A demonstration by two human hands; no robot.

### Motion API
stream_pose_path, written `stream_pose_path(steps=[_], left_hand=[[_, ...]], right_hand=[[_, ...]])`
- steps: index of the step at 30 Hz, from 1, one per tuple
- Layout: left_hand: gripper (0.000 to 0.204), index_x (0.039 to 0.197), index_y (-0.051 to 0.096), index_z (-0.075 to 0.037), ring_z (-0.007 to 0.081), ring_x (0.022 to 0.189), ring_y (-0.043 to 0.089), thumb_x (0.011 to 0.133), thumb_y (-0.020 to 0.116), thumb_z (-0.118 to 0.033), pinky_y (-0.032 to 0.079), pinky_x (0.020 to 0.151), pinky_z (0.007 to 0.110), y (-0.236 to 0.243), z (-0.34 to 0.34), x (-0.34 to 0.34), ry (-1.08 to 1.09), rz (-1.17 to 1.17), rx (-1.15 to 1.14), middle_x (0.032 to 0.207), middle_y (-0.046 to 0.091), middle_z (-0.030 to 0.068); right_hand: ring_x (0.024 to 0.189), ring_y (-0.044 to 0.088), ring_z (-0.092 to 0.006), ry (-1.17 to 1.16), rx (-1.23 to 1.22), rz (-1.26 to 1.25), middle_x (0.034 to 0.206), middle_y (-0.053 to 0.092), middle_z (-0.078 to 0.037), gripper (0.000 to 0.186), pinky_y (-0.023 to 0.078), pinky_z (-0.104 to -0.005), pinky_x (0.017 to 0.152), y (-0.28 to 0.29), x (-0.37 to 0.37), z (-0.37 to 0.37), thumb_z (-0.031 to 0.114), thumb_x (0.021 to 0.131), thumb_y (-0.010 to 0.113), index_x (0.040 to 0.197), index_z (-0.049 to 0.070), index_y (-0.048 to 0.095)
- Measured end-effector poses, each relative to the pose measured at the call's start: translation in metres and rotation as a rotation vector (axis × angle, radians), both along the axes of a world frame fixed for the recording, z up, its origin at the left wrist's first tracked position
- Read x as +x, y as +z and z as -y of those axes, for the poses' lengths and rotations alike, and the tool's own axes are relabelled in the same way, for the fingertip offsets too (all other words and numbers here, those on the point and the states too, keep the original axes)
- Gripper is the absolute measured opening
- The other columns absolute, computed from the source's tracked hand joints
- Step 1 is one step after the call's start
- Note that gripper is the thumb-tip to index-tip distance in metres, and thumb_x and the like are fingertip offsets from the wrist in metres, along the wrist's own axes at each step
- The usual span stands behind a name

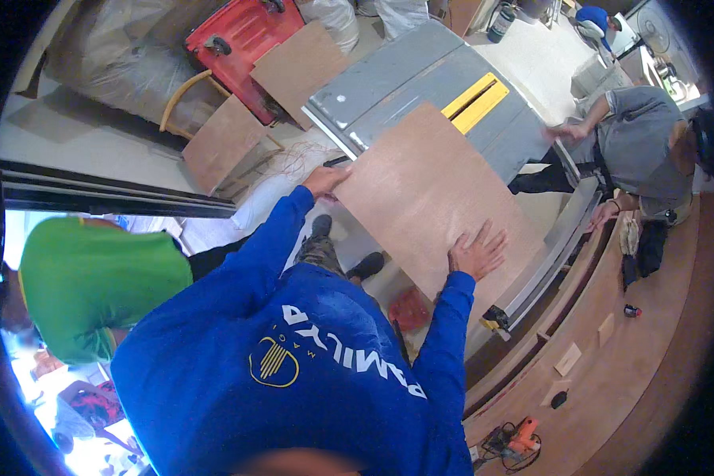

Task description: The person measures and marks a wooden board with a tape measure and pencil, then uses a table saw to cut the board. They handle the cut pieces and place them aside while other people work in the background.

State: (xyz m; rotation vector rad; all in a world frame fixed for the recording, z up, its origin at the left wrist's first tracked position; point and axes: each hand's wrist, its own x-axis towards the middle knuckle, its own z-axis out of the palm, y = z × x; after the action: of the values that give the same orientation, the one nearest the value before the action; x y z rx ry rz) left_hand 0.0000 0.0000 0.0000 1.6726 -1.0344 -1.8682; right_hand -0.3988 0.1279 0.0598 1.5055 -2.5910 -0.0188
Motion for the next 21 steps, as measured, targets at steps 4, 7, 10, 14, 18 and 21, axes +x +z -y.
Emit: stream_pose_path(steps=[4, 7, 10, 14, 18, 21], left_hand=[[0.062, 0.136, 0.056, -0.004, 0.0174, 0.077, 0.067, 0.098, 0.055, -0.053, 0.053, 0.059, 0.034, -0.022, 0.03, 0.017, 0.093, -0.157, 0.038, 0.102, 0.07, 0.0099], [0.075, 0.143, 0.043, -0.001, 0.0283, 0.098, 0.072, 0.096, 0.055, -0.059, 0.055, 0.075, 0.038, -0.021, 0.051, 0.048, 0.187, -0.18, 0.127, 0.119, 0.068, 0.0169], [0.084, 0.146, 0.037, 0.0, 0.0351, 0.107, 0.068, 0.092, 0.062, -0.061, 0.056, 0.081, 0.047, -0.027, 0.073, 0.075, 0.208, -0.214, 0.095, 0.128, 0.061, 0.0223], [0.089, 0.149, 0.039, -0.01, 0.0341, 0.113, 0.063, 0.086, 0.067, -0.066, 0.052, 0.087, 0.048, -0.031, 0.131, 0.096, 0.327, -0.269, 0.117, 0.134, 0.054, 0.0172], [0.087, 0.148, 0.042, -0.014, 0.0368, 0.124, 0.05, 0.082, 0.075, -0.061, 0.047, 0.094, 0.056, -0.038, 0.181, 0.085, 0.326, -0.352, 0.162, 0.14, 0.049, 0.0166], [0.087, 0.146, 0.045, -0.017, 0.0368, 0.124, 0.05, 0.079, 0.078, -0.062, 0.047, 0.093, 0.055, -0.04, 0.196, 0.078, 0.246, -0.442, 0.276, 0.143, 0.047, 0.0146]], right_hand=[[0.151, 0.022, -0.0377, -0.032, -0.019, -0.001, 0.162, 0.029, -0.018, 0.072, 0.019, -0.0641, 0.117, 0.007, -0.006, -0.009, 0.043, 0.091, 0.056, 0.156, 0.022, 0.036], [0.146, 0.031, -0.0368, -0.142, -0.304, 0.043, 0.156, 0.038, -0.018, 0.068, 0.025, -0.0596, 0.116, 0.013, -0.017, -0.026, 0.039, 0.089, 0.059, 0.152, 0.019, 0.043], [0.141, 0.038, -0.0368, -0.267, -0.451, -0.047, 0.15, 0.045, -0.017, 0.064, 0.03, -0.0562, 0.113, 0.036, -0.025, -0.043, 0.035, 0.088, 0.06, 0.148, 0.016, 0.047], [0.134, 0.047, -0.0379, -0.662, -0.527, -0.134, 0.139, 0.055, -0.019, 0.056, 0.039, -0.0555, 0.106, 0.082, -0.046, -0.086, 0.03, 0.089, 0.061, 0.141, 0.012, 0.052], [0.127, 0.053, -0.0406, -0.725, -0.428, 0.019, 0.134, 0.059, -0.022, 0.052, 0.043, -0.0529, 0.102, 0.081, -0.062, -0.118, 0.033, 0.089, 0.062, 0.135, 0.008, 0.056], [0.121, 0.057, -0.0432, -0.664, -0.376, 0.094, 0.129, 0.062, -0.025, 0.054, 0.045, -0.0506, 0.102, 0.061, -0.071, -0.117, 0.037, 0.089, 0.063, 0.133, 0.006, 0.057]])
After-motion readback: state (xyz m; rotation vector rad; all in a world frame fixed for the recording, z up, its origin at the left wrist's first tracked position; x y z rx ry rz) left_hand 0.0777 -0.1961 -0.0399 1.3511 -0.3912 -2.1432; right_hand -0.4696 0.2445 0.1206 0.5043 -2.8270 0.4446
